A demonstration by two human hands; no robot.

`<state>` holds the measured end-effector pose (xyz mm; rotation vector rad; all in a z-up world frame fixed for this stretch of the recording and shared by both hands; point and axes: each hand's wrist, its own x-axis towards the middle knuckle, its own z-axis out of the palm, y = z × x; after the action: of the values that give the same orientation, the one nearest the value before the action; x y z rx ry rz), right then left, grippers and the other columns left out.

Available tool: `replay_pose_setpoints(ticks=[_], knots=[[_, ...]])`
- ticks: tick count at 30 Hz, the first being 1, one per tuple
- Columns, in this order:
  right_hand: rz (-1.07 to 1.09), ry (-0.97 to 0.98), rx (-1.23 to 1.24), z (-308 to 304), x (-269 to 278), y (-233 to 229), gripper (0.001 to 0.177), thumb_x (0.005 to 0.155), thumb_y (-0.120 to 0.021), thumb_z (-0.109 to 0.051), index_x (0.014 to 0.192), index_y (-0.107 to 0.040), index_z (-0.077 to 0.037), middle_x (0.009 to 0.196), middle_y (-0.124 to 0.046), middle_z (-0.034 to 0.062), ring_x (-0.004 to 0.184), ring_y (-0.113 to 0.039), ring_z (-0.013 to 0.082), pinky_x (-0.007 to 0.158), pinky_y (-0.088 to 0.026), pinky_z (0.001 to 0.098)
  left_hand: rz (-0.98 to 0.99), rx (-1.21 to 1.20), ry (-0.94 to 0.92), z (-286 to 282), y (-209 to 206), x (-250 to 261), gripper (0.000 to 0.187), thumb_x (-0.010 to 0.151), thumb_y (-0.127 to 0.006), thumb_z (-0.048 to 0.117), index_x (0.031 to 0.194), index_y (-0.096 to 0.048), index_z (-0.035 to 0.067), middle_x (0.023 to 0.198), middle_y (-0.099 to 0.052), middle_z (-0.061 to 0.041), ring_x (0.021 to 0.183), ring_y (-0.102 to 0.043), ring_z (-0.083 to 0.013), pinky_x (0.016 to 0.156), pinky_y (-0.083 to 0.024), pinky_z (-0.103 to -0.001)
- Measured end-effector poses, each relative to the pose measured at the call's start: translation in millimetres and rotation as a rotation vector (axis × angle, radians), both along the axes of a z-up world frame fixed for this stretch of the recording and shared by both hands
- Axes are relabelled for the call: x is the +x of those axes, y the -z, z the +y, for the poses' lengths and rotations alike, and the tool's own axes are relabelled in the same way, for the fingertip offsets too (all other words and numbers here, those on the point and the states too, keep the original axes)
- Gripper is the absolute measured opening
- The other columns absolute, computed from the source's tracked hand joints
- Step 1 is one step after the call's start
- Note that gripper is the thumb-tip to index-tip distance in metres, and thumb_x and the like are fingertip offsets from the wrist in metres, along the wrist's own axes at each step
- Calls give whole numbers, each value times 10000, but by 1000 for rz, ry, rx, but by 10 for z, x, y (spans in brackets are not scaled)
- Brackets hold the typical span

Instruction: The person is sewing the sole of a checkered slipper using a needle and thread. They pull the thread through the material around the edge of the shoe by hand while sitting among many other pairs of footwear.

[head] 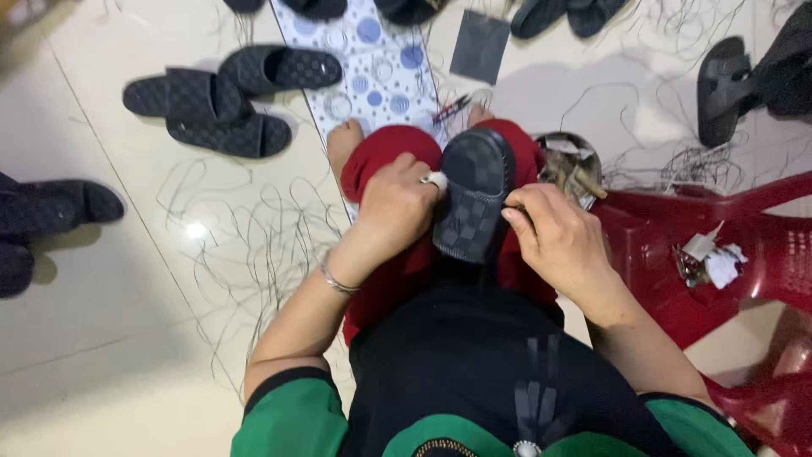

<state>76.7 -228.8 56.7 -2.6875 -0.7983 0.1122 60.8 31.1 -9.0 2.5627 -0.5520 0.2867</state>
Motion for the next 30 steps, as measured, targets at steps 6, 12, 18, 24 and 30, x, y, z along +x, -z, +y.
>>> replay_pose_setpoints(ticks=[6,12,18,24,30], knots=[[32,6,76,78,-17,24,139,1048,-645,-321,1120,-669,-204,1032,-679,2,971,-722,279,727,-594,419,513,-1291,310,-9,-414,-5,142,879,-804,197,916,-771,65,1104,-752,-125,1119,-656,-307,980,-509,-402],[24,89,226,90,-85,140,147,1050,-673,-257,1146,-686,-146,1046,-693,26,962,-724,292,729,-590,398,479,-1088,-7,-154,-157,85,70,925,-753,99,981,-766,58,930,-746,-102,889,-740,-295,780,-576,-355],[-130,-61,-1,-73,48,-303,152,1033,-718,-245,1157,-729,-159,1045,-690,9,1006,-736,230,767,-599,342,628,-777,117,-184,-412,82,117,931,-688,87,911,-665,-26,775,-712,-203,756,-724,-420,640,-550,-433],[366,-33,-482,-674,201,-695,397,1086,-448,-289,1433,-641,-292,1076,-718,77,543,-613,141,314,-499,242,624,-722,-176,63,-356,3,359,957,-669,78,1281,-542,166,851,-611,32,701,-577,-117,743,-487,-273],[250,129,348,-397,116,-180,388,916,-872,-15,828,-494,-10,1119,-716,167,1129,-694,300,989,-532,397,366,-897,-382,137,-361,-37,248,1006,-662,68,1234,-563,62,865,-614,-34,750,-581,-109,736,-519,-221]])
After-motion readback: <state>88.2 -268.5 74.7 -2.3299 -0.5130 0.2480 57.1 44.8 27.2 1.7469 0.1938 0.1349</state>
